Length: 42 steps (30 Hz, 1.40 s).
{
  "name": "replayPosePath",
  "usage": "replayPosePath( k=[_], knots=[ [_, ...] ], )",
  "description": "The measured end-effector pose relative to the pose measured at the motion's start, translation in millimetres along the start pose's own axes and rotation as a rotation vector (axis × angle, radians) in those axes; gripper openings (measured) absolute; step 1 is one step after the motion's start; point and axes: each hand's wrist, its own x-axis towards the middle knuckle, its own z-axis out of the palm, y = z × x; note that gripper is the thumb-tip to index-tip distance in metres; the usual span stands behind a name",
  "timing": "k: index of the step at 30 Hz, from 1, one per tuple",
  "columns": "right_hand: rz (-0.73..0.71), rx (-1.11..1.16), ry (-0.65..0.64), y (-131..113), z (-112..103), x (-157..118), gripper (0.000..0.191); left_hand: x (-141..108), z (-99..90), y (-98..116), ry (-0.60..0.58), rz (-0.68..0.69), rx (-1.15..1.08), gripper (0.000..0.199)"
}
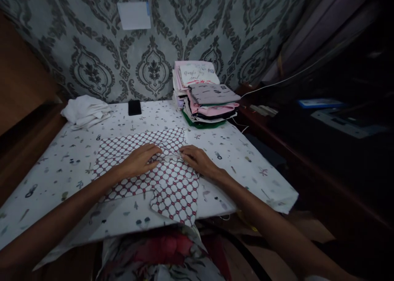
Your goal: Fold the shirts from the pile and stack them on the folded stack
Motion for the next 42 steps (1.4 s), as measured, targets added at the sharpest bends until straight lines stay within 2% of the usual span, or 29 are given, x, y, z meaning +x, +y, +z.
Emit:
replayPosePath(
  k=[5, 8, 11, 16, 18, 22, 26, 28, 30, 34, 37, 40, 42],
  knots=[
    [0.077, 0.016, -0.015, -10, -4, 5, 0.03, 4, 8.6, 6, -0.063, -0.032, 0.211, 0.027],
    [0.032, 0.017, -0.045, -10, -5, 2, 0.031, 4, 6.8, 2, -0.047, -0.043, 0.23, 0.034],
    [-0.019, 0.008, -0.021, -5, -4, -5, 0.032, 2, 2.0, -2, -0.051, -0.03, 0.204, 0.035],
    [-0.144, -0.144, -0.061, 7, 2, -12, 0.034, -3, -6.9, -1, -0.13, -0.018, 0.231, 0.03],
    [-0.167, -0.182, -0.041, 9, 1, -17, 0.032, -8, -11.6, 3, -0.156, -0.019, 0.232, 0.028],
    [-0.175, -0.192, -0.022, 0, -14, -45, 0.033, -35, -21.1, 17, -0.196, 0.025, 0.115, 0.027],
    [-0.148, -0.164, -0.163, -22, -32, -93, 0.039, -80, -22.9, 31, -0.282, 0.072, 0.077, 0.03],
    [-0.134, -0.153, -0.223, -33, -34, -111, 0.045, -102, -19.9, 30, -0.282, 0.036, 0.13, 0.033],
    [-0.142, -0.138, -0.224, -44, -28, -119, 0.044, -122, -14.9, 22, -0.262, -0.024, 0.181, 0.034],
    [-0.174, -0.108, -0.18, -60, -10, -109, 0.019, -154, -3.4, -1, -0.164, -0.147, 0.24, 0.039],
    [-0.148, -0.063, -0.206, -67, -5, -100, 0.024, -168, -1.8, -9, -0.106, -0.226, 0.231, 0.039],
    [-0.067, 0.06, -0.223, -68, -14, -92, 0.027, -167, -16.6, -9, -0.103, -0.32, 0.078, 0.031],
    [-0.001, 0.183, -0.21, -63, -24, -77, 0.025, -157, -34.6, -11, -0.167, -0.381, -0.121, 0.026]
  ],
)
